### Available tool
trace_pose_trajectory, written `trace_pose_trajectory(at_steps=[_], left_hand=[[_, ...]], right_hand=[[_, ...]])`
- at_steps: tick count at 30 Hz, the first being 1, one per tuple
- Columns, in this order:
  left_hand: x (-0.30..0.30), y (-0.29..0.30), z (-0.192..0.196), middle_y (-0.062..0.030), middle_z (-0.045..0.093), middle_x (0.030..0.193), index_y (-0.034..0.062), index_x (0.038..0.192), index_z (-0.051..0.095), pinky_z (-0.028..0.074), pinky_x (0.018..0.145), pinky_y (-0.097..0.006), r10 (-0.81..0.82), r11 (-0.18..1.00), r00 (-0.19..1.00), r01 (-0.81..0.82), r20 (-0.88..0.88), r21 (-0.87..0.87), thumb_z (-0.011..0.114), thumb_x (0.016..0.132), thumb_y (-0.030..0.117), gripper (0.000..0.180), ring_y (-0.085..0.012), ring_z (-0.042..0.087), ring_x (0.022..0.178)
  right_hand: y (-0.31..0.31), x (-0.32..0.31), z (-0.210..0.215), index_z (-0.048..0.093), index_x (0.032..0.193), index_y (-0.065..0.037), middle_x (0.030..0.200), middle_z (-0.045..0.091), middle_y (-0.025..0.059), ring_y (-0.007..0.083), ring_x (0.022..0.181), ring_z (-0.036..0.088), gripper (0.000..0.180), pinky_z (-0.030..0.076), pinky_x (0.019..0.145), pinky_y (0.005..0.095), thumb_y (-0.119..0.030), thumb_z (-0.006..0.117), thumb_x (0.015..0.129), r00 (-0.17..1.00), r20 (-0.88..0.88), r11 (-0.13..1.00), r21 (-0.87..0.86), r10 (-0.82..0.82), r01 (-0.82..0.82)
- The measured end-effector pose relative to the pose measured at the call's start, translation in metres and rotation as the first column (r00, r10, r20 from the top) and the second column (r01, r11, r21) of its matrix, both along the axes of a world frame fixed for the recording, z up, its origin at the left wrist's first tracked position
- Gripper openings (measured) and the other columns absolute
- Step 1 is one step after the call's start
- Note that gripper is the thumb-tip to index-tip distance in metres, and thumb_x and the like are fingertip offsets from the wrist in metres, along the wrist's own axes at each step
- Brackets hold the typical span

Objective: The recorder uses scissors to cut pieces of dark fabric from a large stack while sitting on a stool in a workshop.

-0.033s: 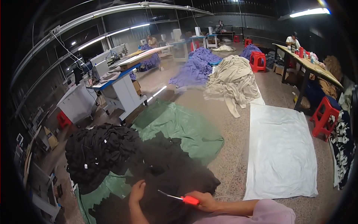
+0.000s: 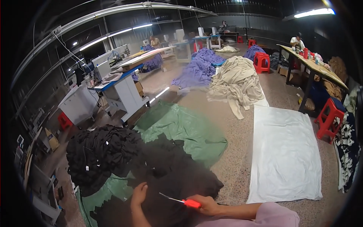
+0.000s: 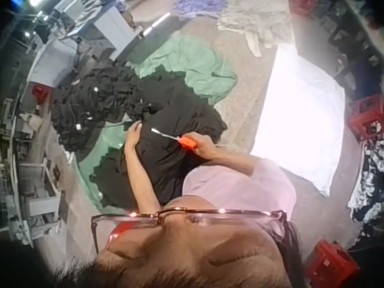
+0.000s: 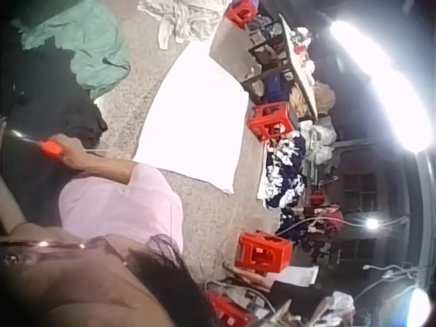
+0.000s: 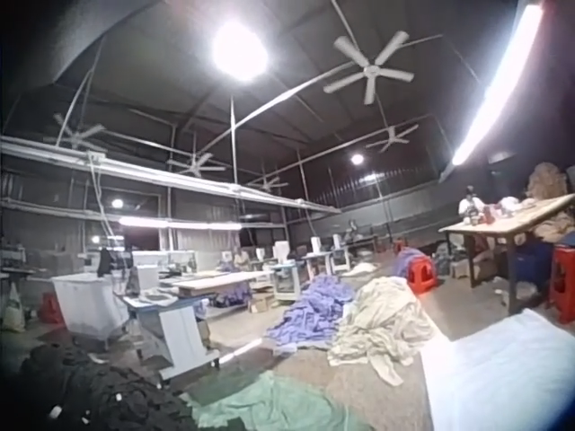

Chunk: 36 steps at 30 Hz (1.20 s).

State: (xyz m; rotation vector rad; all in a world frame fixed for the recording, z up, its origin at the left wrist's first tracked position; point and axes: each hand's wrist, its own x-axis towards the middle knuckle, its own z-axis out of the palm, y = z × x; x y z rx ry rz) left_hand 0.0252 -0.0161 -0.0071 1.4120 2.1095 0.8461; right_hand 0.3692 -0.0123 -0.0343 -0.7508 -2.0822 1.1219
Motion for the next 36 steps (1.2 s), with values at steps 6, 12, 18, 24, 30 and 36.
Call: trace_pose_trajectory(at_steps=[6,12,18,24,30,36], left_hand=[[-0.006,0.007,-0.007,-0.0193,0.068,0.115,0.0022,0.123,0.063,0.049,0.093,-0.036,-0.023,1.0,1.0,0.023,0.019,0.004,0.058,0.095,0.025,0.036,-0.03,0.065,0.108],[-0.036,0.011,-0.023,-0.0159,0.069,0.114,-0.0022,0.118,0.065,0.047,0.095,-0.033,-0.129,0.985,0.989,0.136,-0.073,0.107,0.056,0.097,0.02,0.032,-0.0248,0.064,0.107],[-0.028,0.021,-0.004,-0.0192,0.05,0.143,0.0039,0.139,0.051,0.036,0.109,-0.045,-0.086,0.97,0.996,0.085,0.007,-0.228,0.044,0.102,0.046,0.056,-0.0375,0.046,0.131],[-0.024,0.014,0.005,-0.0212,0.052,0.141,0.0005,0.137,0.052,0.036,0.109,-0.042,-0.112,0.969,0.993,0.1,-0.042,-0.224,0.046,0.101,0.046,0.058,-0.037,0.046,0.132],[-0.02,0.01,0.01,-0.0214,0.056,0.135,-0.0004,0.134,0.055,0.038,0.106,-0.04,-0.079,0.976,0.996,0.067,-0.051,-0.206,0.047,0.1,0.041,0.054,-0.0351,0.051,0.128],[-0.027,0.02,0.004,-0.0215,0.057,0.135,-0.0016,0.131,0.057,0.038,0.106,-0.039,-0.11,0.979,0.99,0.093,-0.086,-0.182,0.049,0.101,0.035,0.048,-0.0351,0.051,0.127]], right_hand=[[-0.003,-0.002,-0.003,0.056,0.128,-0.014,0.123,0.063,0.0079,0.0289,0.107,0.066,0.043,0.056,0.083,0.0369,-0.018,0.067,0.087,0.999,0.002,0.998,0.049,0.047,-0.047],[0.037,0.013,0.097,0.056,0.129,0.001,0.12,0.063,0.0194,0.0273,0.083,0.069,0.05,0.053,0.061,0.0328,-0.018,0.066,0.085,0.953,-0.272,0.736,0.67,0.13,0.091],[0.145,0.058,0.129,0.054,0.13,-0.004,0.118,0.064,0.0173,0.0283,0.079,0.069,0.054,0.053,0.059,0.0365,-0.015,0.069,0.079,0.906,-0.382,0.418,0.804,-0.181,0.423],[0.222,0.116,0.12,0.058,0.116,-0.004,0.103,0.065,0.0167,0.0346,0.088,0.066,0.036,0.054,0.07,0.0387,-0.009,0.072,0.083,0.529,-0.639,0.241,0.485,-0.559,0.841],[0.183,0.082,0.029,0.06,0.116,-0.007,0.106,0.065,0.0169,0.0357,0.09,0.067,0.032,0.055,0.071,0.0414,-0.016,0.066,0.086,0.689,-0.378,0.552,0.415,-0.618,0.723],[0.063,0.013,-0.027,0.056,0.124,-0.014,0.112,0.064,0.0082,0.0306,0.098,0.066,0.04,0.056,0.073,0.0414,-0.025,0.067,0.088,0.966,-0.15,0.9,0.355,-0.212,0.253]])
